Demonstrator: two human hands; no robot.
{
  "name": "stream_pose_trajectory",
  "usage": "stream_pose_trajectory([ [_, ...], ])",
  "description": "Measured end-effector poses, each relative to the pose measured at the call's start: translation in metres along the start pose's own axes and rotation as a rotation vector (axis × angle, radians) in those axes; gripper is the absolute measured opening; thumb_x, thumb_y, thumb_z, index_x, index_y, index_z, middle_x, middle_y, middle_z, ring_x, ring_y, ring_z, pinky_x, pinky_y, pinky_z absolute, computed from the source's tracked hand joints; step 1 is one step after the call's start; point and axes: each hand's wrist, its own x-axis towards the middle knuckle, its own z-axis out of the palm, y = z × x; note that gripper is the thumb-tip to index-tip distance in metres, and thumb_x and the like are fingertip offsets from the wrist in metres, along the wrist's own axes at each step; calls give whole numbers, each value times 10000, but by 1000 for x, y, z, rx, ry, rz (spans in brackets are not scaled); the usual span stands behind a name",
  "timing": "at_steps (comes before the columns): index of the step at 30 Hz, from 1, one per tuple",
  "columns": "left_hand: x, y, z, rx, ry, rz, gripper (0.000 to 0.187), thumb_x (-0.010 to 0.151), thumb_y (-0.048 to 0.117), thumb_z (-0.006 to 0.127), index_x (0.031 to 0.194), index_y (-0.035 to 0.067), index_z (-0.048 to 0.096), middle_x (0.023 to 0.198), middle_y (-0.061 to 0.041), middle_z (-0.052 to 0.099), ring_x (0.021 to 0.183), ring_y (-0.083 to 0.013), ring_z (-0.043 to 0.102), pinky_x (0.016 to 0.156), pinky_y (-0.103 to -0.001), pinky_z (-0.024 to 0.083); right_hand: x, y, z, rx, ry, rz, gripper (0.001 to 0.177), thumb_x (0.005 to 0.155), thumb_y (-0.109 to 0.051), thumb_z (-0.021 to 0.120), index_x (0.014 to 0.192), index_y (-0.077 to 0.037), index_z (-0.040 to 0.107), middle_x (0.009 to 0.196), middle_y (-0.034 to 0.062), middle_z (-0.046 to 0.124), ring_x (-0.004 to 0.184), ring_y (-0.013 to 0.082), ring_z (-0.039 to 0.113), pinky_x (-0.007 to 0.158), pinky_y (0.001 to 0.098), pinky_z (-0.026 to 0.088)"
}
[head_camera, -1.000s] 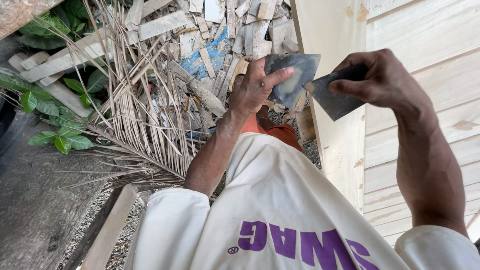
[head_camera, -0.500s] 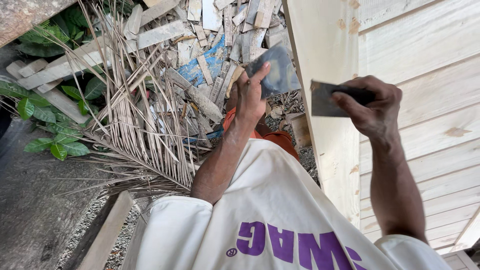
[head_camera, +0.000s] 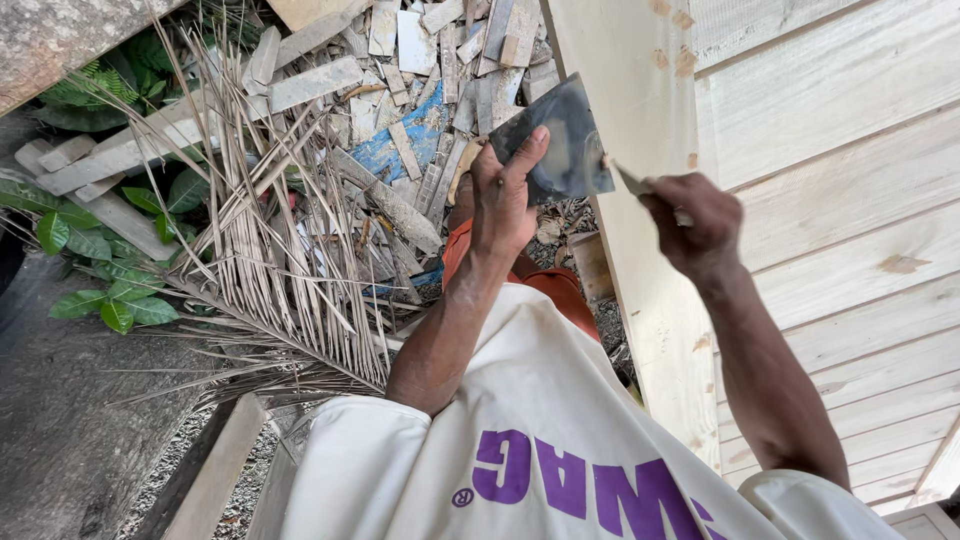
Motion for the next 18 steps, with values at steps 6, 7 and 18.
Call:
stream_pose_trajectory([
  [6,-1,30,-5,411,-191,19,330,946,293,734,1089,-4,725,873,-3,701,783,-101,615,738,-274,540,50,-8,-71,429,-310,409,161,922,-223,795,985,-80,754,698,2,684,463,29,540,437,202,404],
  [7,-2,32,-3,419,-223,36,328,951,288,734,1101,-3,734,880,-3,701,799,-98,612,757,-274,542,56,-12,-76,390,-361,463,167,908,-220,802,978,-75,757,669,18,674,469,49,538,434,220,400],
  [18,-2,21,-2,320,-130,64,382,944,295,720,1173,-8,685,987,-62,732,846,-126,681,784,-318,597,80,-25,-67,401,-672,488,212,838,-231,793,974,-70,769,708,31,750,561,68,683,502,245,557],
])
